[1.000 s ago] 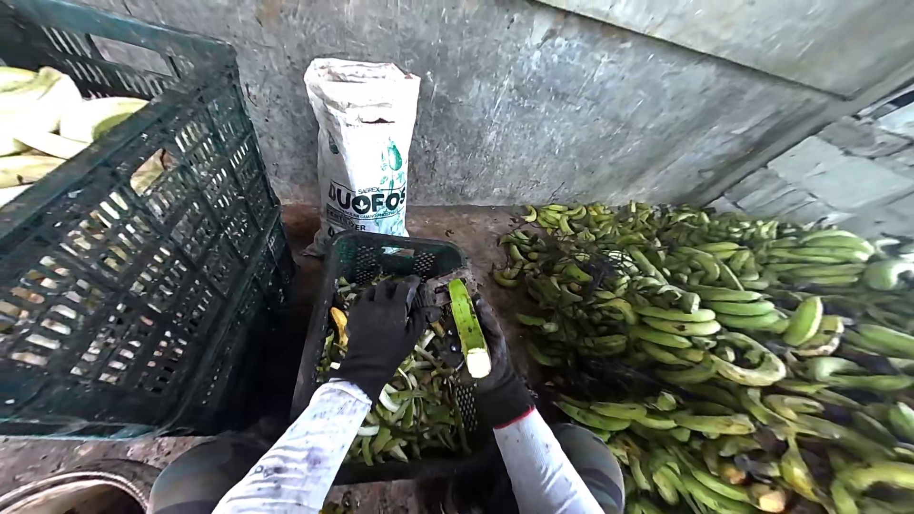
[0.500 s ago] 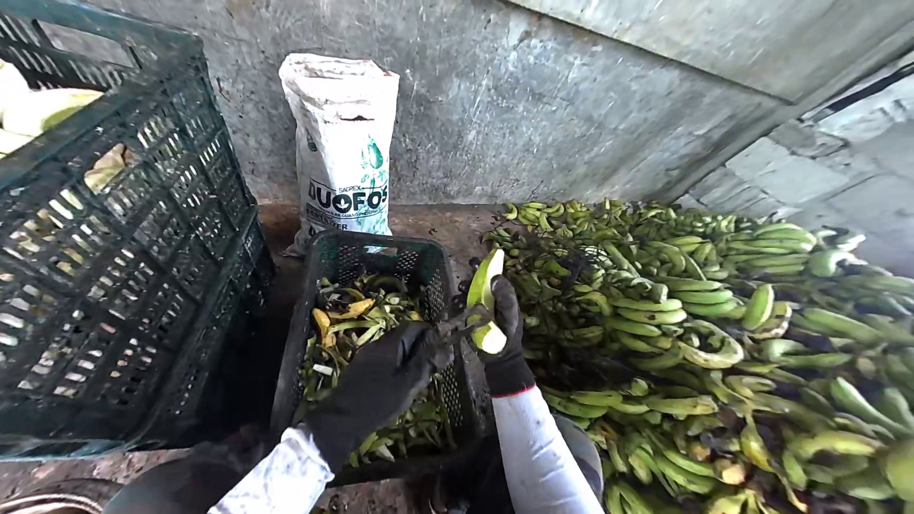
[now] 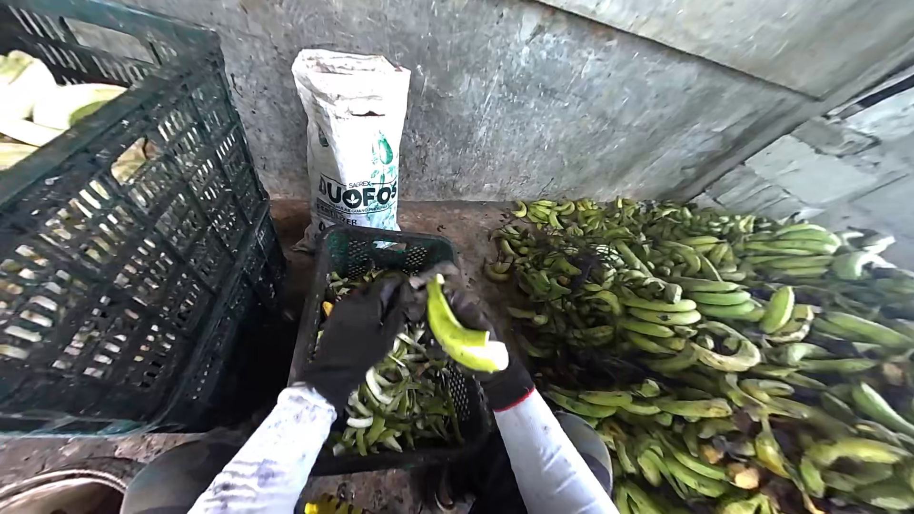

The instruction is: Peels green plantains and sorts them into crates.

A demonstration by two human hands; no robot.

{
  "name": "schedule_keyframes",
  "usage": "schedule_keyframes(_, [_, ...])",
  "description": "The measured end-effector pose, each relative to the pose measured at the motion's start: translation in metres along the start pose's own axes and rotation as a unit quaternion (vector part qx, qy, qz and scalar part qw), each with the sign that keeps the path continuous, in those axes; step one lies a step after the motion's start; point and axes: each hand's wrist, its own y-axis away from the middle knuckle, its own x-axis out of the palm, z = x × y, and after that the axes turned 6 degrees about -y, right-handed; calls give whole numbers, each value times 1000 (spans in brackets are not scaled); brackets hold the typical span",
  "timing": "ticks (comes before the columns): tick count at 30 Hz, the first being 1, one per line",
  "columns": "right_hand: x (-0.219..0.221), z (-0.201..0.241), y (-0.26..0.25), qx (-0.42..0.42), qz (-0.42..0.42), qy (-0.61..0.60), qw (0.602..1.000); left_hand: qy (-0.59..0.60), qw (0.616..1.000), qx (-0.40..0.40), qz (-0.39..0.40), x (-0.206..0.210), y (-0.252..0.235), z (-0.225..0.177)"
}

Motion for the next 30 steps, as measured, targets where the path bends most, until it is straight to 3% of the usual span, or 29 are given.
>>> schedule_keyframes(2, [11, 4, 10, 38, 42, 29, 998, -1, 998, -49, -35, -4, -12, 20])
schedule_keyframes(4, [10, 5, 13, 20, -18, 46, 999, 20, 996, -78, -32, -15, -11, 19])
schedule_keyframes(8, [5, 15, -7, -127, -194, 69, 970, 31, 999, -8, 4, -7, 15, -6])
schedule_keyframes(12, [20, 36, -29, -247, -316, 3, 916, -22, 994, 75, -70, 13, 39, -31])
schedule_keyframes(14, [30, 41, -32, -260, -355, 14, 898, -44, 990, 89, -100, 17, 40, -32])
schedule_keyframes(16, [32, 38, -28, -217, -327, 45, 919, -44, 990, 87, -98, 16, 32, -25])
schedule_keyframes(19, [15, 25, -14, -87, -97, 42, 991, -12, 998, 44, -42, 4, 11, -6])
schedule_keyframes(20, [12, 22, -10, -31, -31, 43, 998, -13, 1000, 22, -16, 0, 3, 1])
schedule_keyframes(22, [20, 26, 1, 78, 39, 155, 984, -19, 1000, -5, 10, -4, -10, 18])
schedule_keyframes(24, [32, 30, 9, 155, 42, 239, 958, -11, 999, -34, 10, -3, -17, 29])
schedule_keyframes(26, [28, 26, 10, 138, -21, 220, 965, 3, 999, -43, 2, -3, -17, 29])
schedule_keyframes(28, [16, 20, 6, 68, -95, 103, 988, 23, 1000, -19, 5, 0, -10, 20])
schedule_keyframes(30, [5, 18, -3, -4, -108, -54, 993, 55, 998, 35, 0, 7, 0, 4])
